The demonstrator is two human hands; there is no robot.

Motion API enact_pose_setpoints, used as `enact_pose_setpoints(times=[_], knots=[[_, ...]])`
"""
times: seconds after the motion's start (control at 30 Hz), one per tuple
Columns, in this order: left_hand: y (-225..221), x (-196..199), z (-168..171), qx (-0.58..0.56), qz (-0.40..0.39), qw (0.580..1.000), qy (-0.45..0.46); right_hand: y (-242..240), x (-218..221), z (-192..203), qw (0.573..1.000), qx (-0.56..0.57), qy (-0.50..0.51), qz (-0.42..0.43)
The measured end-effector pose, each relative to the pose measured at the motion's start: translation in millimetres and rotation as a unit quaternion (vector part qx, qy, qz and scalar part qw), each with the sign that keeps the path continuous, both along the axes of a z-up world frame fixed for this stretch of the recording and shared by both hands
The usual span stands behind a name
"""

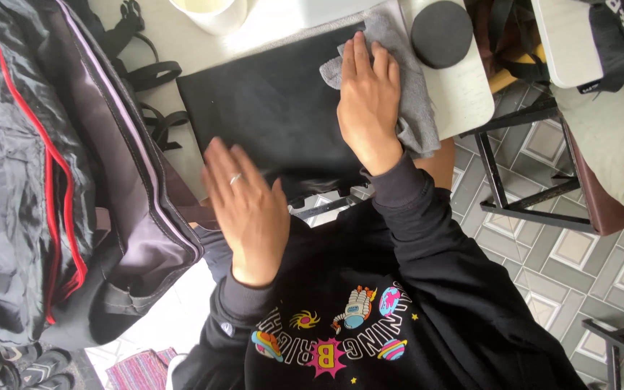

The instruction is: Polishing a black leather bag using a sponge, cloth, and a small brush.

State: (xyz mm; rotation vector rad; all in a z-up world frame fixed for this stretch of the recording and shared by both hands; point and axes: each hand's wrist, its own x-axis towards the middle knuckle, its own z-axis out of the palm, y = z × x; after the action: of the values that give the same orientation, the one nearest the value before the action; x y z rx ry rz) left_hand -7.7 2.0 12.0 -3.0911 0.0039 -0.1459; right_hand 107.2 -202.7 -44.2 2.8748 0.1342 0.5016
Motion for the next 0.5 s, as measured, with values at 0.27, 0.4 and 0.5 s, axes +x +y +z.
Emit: enact_pose_setpoints(times=[0.27,0.4,0.5], knots=[[-52.4,100.3,-40.2,-0.094,-0.250,0.963,-0.043,2.5,0.1,6.5,0.999,0.000,-0.037,0.000],[-59.6,100.2,-68.7,-0.086,-0.213,0.973,-0.028,-0.3,-3.1,7.5,0.999,-0.005,-0.037,0.001],[-54.8,100.5,-59.4,-0.124,-0.232,0.965,0.009,0.9,-9.0,9.1,1.000,-0.008,-0.020,-0.002]])
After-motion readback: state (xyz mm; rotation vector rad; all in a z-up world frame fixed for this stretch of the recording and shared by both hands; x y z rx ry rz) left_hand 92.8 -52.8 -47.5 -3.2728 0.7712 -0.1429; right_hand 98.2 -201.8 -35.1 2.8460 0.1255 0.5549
